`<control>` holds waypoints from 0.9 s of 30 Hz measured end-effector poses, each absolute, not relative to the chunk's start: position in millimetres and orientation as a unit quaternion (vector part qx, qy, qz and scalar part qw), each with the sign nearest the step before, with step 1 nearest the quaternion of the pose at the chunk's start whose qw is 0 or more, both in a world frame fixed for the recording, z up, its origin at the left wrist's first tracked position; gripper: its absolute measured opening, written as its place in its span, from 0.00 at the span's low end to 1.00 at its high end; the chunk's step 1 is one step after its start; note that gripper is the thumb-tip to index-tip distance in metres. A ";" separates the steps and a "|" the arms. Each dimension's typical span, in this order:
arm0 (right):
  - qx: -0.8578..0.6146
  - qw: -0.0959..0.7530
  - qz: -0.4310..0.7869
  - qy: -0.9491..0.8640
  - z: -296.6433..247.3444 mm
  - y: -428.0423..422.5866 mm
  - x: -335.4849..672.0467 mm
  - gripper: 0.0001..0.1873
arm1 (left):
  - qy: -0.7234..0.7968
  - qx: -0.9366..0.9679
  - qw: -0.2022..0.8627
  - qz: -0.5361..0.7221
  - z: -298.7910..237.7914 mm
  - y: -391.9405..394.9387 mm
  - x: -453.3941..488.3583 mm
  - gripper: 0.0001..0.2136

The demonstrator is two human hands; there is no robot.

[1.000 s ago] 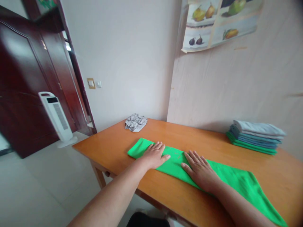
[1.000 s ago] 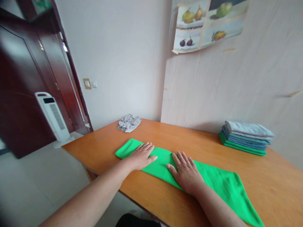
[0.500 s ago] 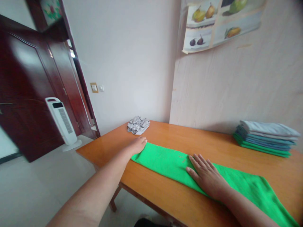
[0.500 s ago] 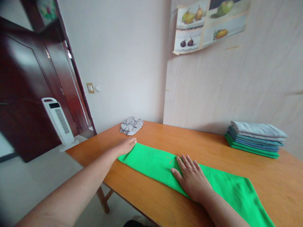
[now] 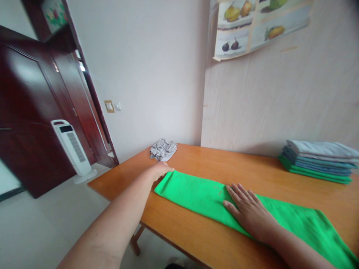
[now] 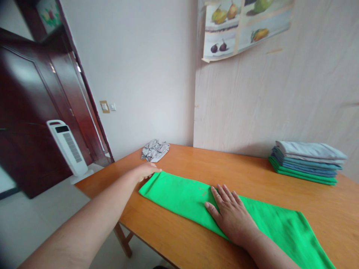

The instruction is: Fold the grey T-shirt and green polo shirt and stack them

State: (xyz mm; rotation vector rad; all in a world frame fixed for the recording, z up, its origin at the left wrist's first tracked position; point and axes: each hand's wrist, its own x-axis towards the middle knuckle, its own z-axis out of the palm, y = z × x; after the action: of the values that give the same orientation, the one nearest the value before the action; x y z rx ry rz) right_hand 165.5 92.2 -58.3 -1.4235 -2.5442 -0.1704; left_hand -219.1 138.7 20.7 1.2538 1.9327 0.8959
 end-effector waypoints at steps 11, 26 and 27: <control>-0.479 0.126 -0.061 -0.867 -60.3 91.7 165.1 0.38 | 0.711 0.436 0.377 0.402 19.7 142.1 -225.3 0.13; -0.478 0.114 -0.081 -0.867 -56.8 90.1 164.6 0.42 | 0.702 0.465 0.362 0.400 11.6 148.9 -228.1 0.07; -0.479 0.112 -0.081 -0.867 -56.4 90.0 164.6 0.42 | 0.704 0.467 0.357 0.399 10.4 149.8 -228.3 0.07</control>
State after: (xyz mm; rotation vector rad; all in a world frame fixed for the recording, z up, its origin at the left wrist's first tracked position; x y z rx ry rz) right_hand 164.6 90.0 -56.4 -1.4077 -2.5450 -0.2370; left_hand -228.3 149.8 10.4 1.2069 1.8164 1.0300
